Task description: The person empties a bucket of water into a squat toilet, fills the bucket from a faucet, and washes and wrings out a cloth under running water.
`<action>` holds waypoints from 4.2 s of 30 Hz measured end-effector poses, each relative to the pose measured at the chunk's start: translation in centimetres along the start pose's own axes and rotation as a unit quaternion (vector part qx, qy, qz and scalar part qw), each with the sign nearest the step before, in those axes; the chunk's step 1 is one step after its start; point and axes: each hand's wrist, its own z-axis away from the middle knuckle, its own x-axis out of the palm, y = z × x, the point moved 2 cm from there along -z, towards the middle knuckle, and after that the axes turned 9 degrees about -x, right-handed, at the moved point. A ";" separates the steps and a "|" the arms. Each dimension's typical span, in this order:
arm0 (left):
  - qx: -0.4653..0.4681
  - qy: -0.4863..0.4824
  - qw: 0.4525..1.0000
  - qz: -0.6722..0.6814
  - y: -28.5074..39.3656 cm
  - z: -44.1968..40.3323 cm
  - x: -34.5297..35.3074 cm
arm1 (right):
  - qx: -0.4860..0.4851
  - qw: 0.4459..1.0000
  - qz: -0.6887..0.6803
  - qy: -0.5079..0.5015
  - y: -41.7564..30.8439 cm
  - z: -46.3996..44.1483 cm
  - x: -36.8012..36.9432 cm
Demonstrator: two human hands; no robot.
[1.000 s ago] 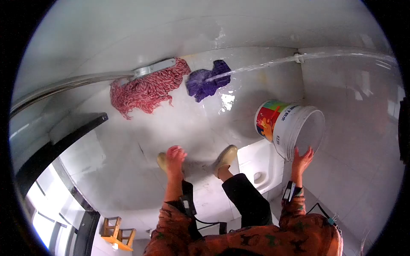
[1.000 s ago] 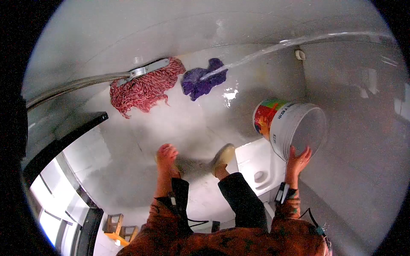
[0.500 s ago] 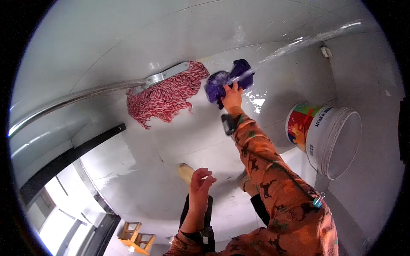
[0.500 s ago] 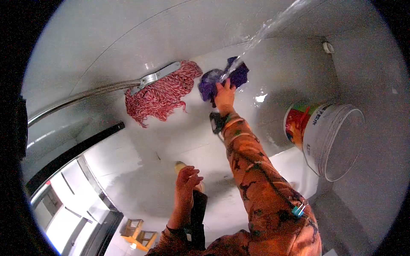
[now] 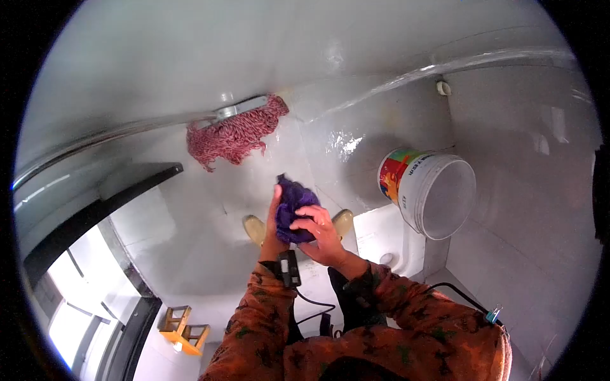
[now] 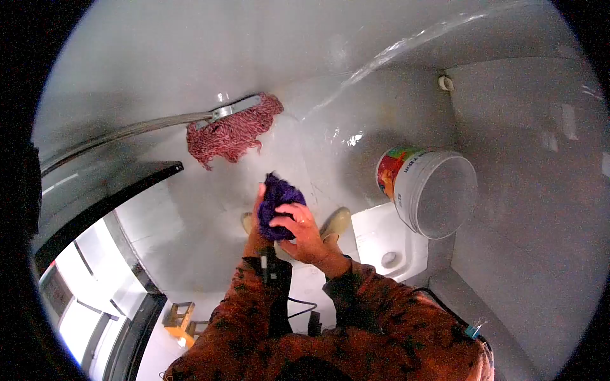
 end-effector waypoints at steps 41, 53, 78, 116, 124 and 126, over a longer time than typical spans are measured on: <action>0.216 0.154 0.895 -0.359 -6.3 -2.3 25.9 | 0.392 0.782 -0.470 0.115 -4.8 -12.1 -12.4; 0.024 0.201 0.940 -0.276 -13.6 0.8 27.8 | 0.196 0.836 -0.455 0.234 -10.8 -5.2 -20.3; -0.002 0.182 0.948 -0.260 -18.2 2.2 28.1 | 0.085 0.881 -0.387 0.260 -14.9 1.0 -20.8; 0.040 0.140 0.769 -0.623 -13.1 4.4 30.6 | 0.208 0.885 -0.417 0.004 -15.9 -0.5 -17.8; 0.129 0.107 0.923 -0.346 -11.9 2.4 27.3 | 0.107 0.931 -0.342 0.076 -18.3 -1.2 -16.6; 0.052 -0.031 0.957 -0.284 -12.5 2.5 26.6 | -0.060 0.993 0.001 0.104 -21.0 -1.1 -15.7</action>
